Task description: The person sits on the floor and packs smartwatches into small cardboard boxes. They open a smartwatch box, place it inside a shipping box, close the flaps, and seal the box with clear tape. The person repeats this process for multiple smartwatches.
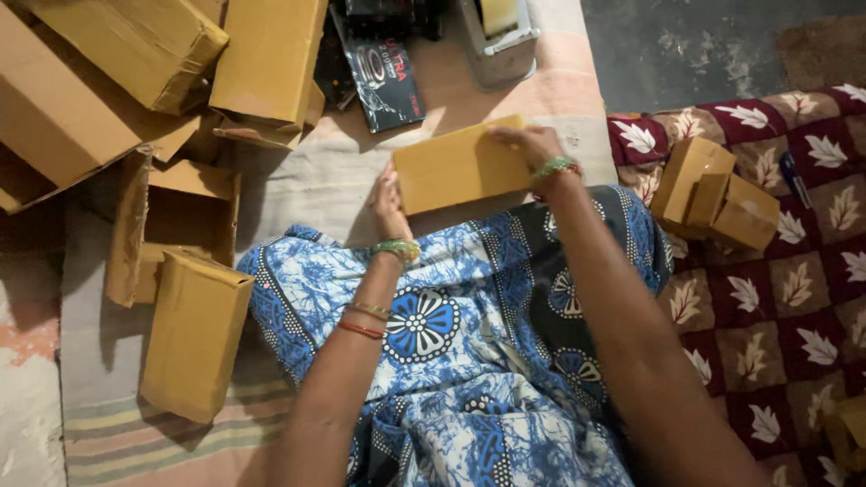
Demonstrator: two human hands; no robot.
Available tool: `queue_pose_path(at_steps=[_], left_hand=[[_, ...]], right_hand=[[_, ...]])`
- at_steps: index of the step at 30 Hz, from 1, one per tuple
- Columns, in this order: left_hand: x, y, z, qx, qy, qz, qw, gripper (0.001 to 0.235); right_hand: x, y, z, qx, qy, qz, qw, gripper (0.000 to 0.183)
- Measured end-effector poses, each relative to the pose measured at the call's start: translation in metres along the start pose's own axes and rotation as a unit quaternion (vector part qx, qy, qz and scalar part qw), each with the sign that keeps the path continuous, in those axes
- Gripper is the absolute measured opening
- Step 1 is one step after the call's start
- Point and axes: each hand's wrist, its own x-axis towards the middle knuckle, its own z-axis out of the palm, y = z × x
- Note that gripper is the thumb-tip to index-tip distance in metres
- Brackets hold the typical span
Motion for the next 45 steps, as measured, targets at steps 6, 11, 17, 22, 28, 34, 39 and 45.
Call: queue_pose_path(at_steps=[6, 11, 17, 22, 28, 34, 39, 45], left_hand=[[0.007, 0.011, 0.027, -0.042, -0.045, -0.074, 0.995, 0.077], [0.041, 0.064, 0.005, -0.017, 0.207, 0.046, 0.977, 0.079], [0.081, 0.1, -0.009, -0.06, 0.246, 0.048, 0.966, 0.091], [0.091, 0.104, 0.004, -0.11, 0.208, 0.019, 0.972, 0.072], [0.083, 0.123, 0.006, -0.199, 0.24, 0.05, 0.949, 0.061], [0.047, 0.136, 0.008, -0.241, 0.206, 0.166, 0.934, 0.044], [0.03, 0.154, -0.002, -0.217, 0.238, 0.186, 0.928, 0.041], [0.048, 0.181, -0.046, -0.098, 0.262, 0.299, 0.912, 0.021]], right_hand=[[-0.045, -0.049, -0.099, 0.107, -0.046, -0.063, 0.991, 0.028], [-0.057, -0.044, -0.225, 0.105, 0.103, -0.084, 0.986, 0.028], [-0.074, 0.027, -0.326, 0.068, 0.27, -0.05, 0.959, 0.028], [-0.083, 0.062, -0.361, 0.015, 0.346, -0.03, 0.938, 0.028], [-0.071, 0.06, -0.332, -0.126, 0.385, -0.055, 0.913, 0.028], [-0.03, 0.026, -0.225, -0.186, 0.288, -0.246, 0.907, 0.028], [0.047, 0.023, -0.052, -0.081, 0.023, -0.305, 0.949, 0.028], [0.108, 0.047, 0.122, -0.367, 0.032, -0.415, 0.832, 0.091]])
